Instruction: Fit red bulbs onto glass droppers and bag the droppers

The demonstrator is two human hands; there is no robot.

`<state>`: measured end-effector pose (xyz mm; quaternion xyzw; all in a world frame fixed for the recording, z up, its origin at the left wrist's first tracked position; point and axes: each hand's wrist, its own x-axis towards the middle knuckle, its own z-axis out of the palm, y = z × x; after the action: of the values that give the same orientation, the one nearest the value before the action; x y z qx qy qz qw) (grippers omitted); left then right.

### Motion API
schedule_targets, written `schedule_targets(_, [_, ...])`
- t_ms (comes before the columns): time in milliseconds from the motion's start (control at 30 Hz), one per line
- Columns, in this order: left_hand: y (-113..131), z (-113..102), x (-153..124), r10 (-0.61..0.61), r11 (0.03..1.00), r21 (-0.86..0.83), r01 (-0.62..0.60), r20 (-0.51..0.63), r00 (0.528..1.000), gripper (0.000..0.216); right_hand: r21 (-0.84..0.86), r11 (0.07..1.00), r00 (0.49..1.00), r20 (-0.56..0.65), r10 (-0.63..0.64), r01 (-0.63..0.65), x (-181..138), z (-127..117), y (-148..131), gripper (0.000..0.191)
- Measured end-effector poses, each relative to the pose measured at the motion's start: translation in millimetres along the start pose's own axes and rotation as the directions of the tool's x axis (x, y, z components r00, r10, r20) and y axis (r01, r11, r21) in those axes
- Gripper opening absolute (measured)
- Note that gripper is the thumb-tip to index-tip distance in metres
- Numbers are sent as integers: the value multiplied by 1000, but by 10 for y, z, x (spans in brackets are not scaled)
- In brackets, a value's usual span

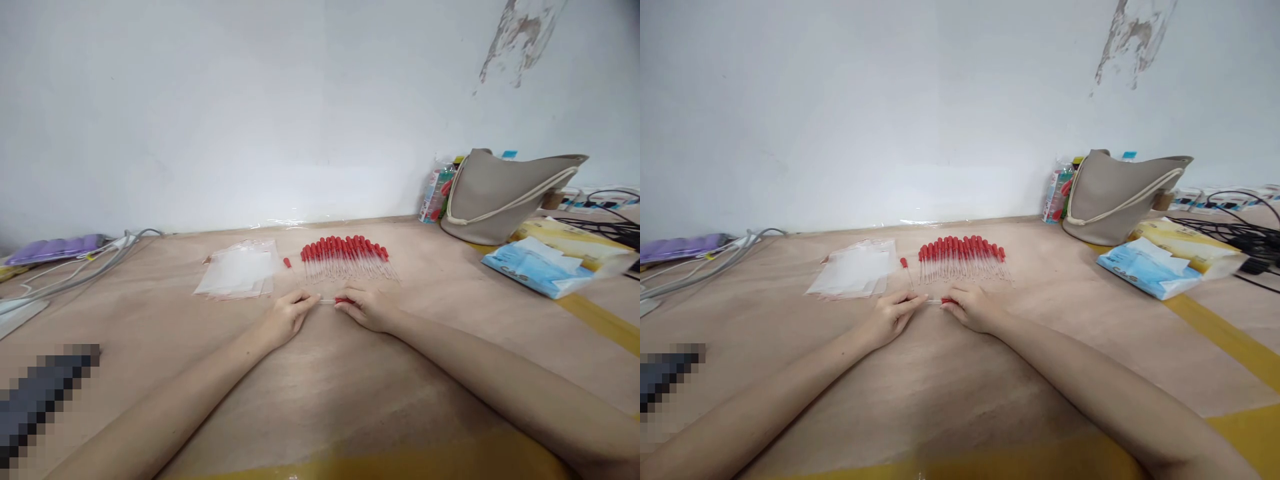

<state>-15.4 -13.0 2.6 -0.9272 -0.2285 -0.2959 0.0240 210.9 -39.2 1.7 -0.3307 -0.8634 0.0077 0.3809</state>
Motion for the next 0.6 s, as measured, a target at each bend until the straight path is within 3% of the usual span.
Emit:
schedule_targets(267, [-15,27,-33,51,999,3,-51,-15,999,35,-209,974,994,80,-69,85,-9,-11,-11,22])
schedule_targets(400, [4,10,-25,4,999,-45,-6,-35,999,35,55,993,995,-9,102,-102,17,12,21,17])
schedule_targets(500, [7,3,-2,-71,994,-90,68,-33,997,33,313,920,964,-37,262,-238,26,53,76,15])
schedule_targets(600, [1,1,10,-100,987,-131,97,-19,995,32,421,855,944,11,328,-302,17,66,120,16])
